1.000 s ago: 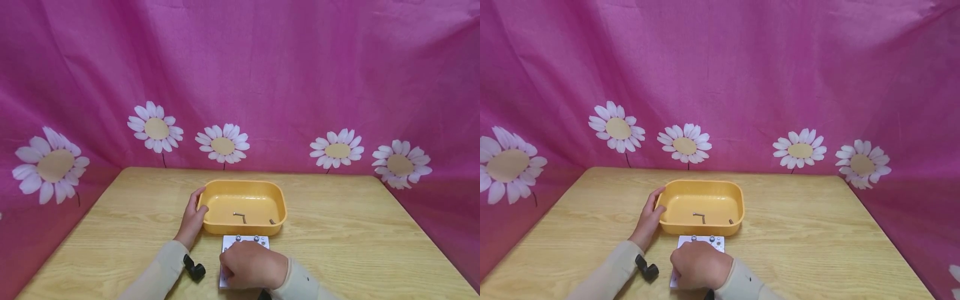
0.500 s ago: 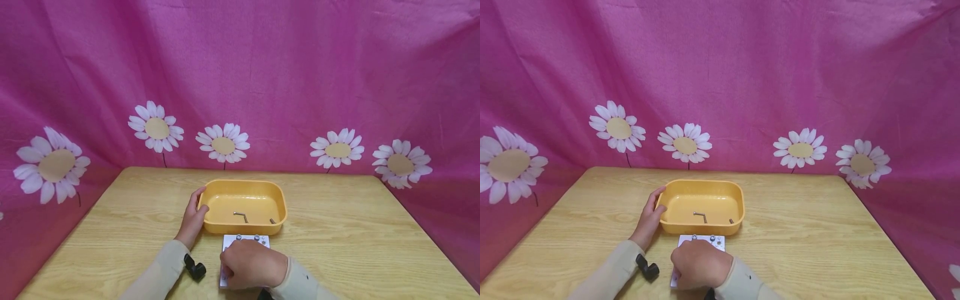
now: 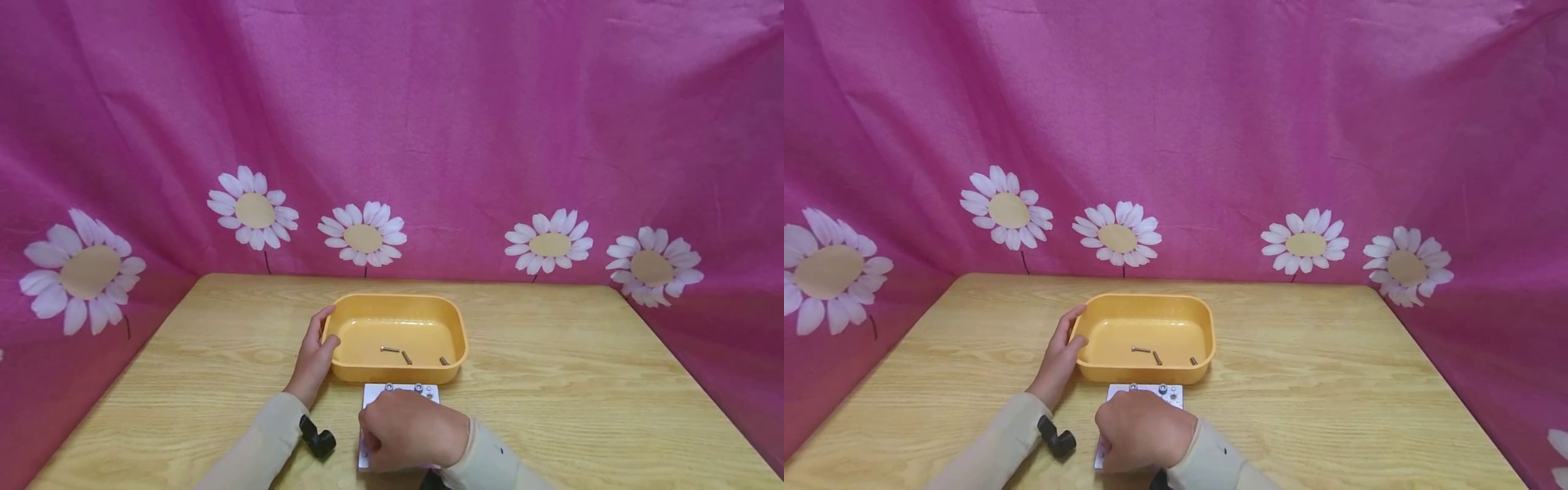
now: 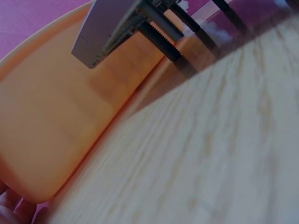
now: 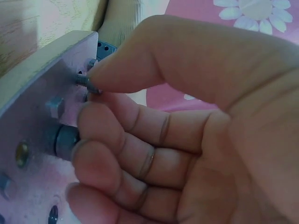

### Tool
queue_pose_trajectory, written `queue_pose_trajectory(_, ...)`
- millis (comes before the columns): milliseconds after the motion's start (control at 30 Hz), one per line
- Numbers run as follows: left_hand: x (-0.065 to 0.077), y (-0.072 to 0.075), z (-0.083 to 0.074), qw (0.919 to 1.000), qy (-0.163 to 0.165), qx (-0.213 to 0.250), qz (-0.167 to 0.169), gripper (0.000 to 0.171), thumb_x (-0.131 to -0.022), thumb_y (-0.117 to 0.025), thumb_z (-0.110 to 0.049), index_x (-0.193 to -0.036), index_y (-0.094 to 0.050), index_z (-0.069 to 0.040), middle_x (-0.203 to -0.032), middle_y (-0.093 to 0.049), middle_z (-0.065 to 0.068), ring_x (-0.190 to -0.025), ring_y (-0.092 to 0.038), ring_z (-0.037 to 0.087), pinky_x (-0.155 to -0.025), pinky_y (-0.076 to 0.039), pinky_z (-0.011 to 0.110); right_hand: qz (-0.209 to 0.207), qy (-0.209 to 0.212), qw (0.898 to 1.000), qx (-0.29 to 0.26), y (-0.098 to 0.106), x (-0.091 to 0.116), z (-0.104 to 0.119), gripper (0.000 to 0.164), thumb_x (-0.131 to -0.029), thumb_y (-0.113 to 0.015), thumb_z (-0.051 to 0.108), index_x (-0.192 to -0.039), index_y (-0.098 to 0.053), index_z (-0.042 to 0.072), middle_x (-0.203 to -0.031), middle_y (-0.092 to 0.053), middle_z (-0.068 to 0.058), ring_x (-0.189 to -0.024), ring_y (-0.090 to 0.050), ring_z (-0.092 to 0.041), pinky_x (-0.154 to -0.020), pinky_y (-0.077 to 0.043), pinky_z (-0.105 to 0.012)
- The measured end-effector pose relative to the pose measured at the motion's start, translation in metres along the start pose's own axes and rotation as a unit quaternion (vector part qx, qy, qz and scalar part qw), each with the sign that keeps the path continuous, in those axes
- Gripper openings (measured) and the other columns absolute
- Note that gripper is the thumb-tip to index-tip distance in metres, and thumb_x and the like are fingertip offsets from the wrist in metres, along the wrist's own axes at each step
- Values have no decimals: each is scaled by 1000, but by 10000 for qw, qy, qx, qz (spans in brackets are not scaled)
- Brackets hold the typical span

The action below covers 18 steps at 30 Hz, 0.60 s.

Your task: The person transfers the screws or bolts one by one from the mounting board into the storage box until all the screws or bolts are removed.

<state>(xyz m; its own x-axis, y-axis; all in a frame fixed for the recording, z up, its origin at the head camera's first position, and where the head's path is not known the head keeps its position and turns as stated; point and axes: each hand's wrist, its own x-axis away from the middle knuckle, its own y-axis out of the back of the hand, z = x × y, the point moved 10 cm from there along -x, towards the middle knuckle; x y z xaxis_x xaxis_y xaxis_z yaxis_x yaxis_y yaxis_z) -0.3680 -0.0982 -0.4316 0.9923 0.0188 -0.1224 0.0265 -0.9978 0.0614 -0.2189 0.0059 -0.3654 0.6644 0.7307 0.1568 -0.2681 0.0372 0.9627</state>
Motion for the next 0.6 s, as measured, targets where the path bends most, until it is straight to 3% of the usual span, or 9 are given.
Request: queue_pose_trajectory(600,2,-1,-5,10000,-10,83,44,59,-87,-44,-1,-145,-37,-14,-155,-29,6,-141,-27,22,-111,-27,42,54,-133,9997,-175,2,1,-3,23,-72,-75,18,-63,-55,24,-57,-49,16,-53,-46,-1,-48,-38,-18)
